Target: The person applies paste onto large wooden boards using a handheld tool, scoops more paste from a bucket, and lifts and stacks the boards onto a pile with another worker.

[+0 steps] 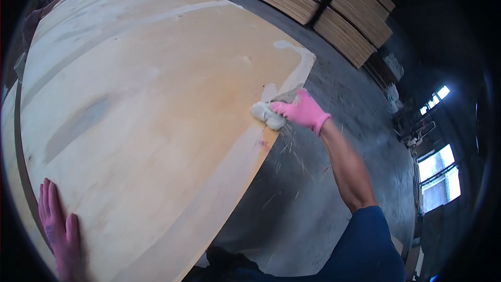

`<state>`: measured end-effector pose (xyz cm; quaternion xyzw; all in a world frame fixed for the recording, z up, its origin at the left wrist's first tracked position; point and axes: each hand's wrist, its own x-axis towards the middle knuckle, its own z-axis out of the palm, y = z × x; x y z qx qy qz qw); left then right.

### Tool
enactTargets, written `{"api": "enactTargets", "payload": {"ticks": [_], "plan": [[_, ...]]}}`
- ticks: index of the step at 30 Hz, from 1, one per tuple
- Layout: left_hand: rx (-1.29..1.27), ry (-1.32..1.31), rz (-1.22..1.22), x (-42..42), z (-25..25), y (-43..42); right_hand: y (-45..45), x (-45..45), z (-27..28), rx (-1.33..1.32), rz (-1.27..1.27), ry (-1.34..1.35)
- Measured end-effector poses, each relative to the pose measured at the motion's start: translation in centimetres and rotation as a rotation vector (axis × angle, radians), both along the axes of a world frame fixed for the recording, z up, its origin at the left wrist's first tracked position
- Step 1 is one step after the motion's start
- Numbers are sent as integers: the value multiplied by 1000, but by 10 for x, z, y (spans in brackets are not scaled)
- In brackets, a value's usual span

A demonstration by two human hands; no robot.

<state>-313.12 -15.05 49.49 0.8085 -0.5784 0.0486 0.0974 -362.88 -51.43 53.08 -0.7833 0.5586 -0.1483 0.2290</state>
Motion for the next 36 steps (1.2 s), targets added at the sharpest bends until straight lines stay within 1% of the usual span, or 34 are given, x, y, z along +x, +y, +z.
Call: {"api": "enactTargets", "payload": {"ticks": [3, 4, 6, 9, 11, 12, 14, 16, 17, 18, 19, 21, 23, 25, 26, 27, 29, 32, 34, 36], "plan": [[-36, 30, -18, 5, -4, 3, 51, 19, -3, -39, 103, 59], [-52, 3, -47, 14, -6, 5, 73, 31, -3, -86, 112, 87], [-163, 75, -102, 14, -6, 8, 116, 55, -2, -200, 128, 143], [-270, 101, -200, 27, -9, 17, 194, 97, 16, -153, 233, -67], [-275, 236, -271, 34, 0, 32, 258, 131, 27, -35, 300, -226], [-322, 344, -348, 41, 1, 42, 290, 148, 25, 53, 290, -322], [-400, 589, -445, 60, -3, 71, 340, 175, 14, 304, 129, -558], [-478, 872, -498, 82, -12, 107, 368, 195, 5, 159, 119, -647], [-640, 733, -596, 99, -32, 120, 378, 206, 4, 83, 111, -686], [-663, 804, -576, 111, -42, 143, 390, 221, 4, -10, 93, -686], [-634, 883, -504, 121, -50, 170, 401, 236, 7, -98, 81, -676], [-579, 1036, -354, 144, -69, 229, 417, 256, 4, -331, 143, -501], [-534, 1117, -204, 167, -108, 279, 412, 256, -22, -619, 287, -178], [-475, 1208, -45, 175, -147, 323, 401, 279, -8, -109, -165, -403], [-452, 1258, 41, 161, -164, 321, 371, 280, 3, 153, -384, -499], [-422, 1303, 121, 159, -176, 334, 365, 292, 10, 119, -326, -392], [-339, 1319, 151, 152, -187, 353, 363, 310, 20, 39, -228, -190], [-216, 1354, 144, 130, -189, 359, 385, 307, 16, 119, -7, 56], [-114, 1357, 45, 121, -187, 353, 440, 316, 28, 169, 137, -62], [-31, 1433, -21, 117, -190, 350, 490, 304, 10, 170, 231, -176]]}}
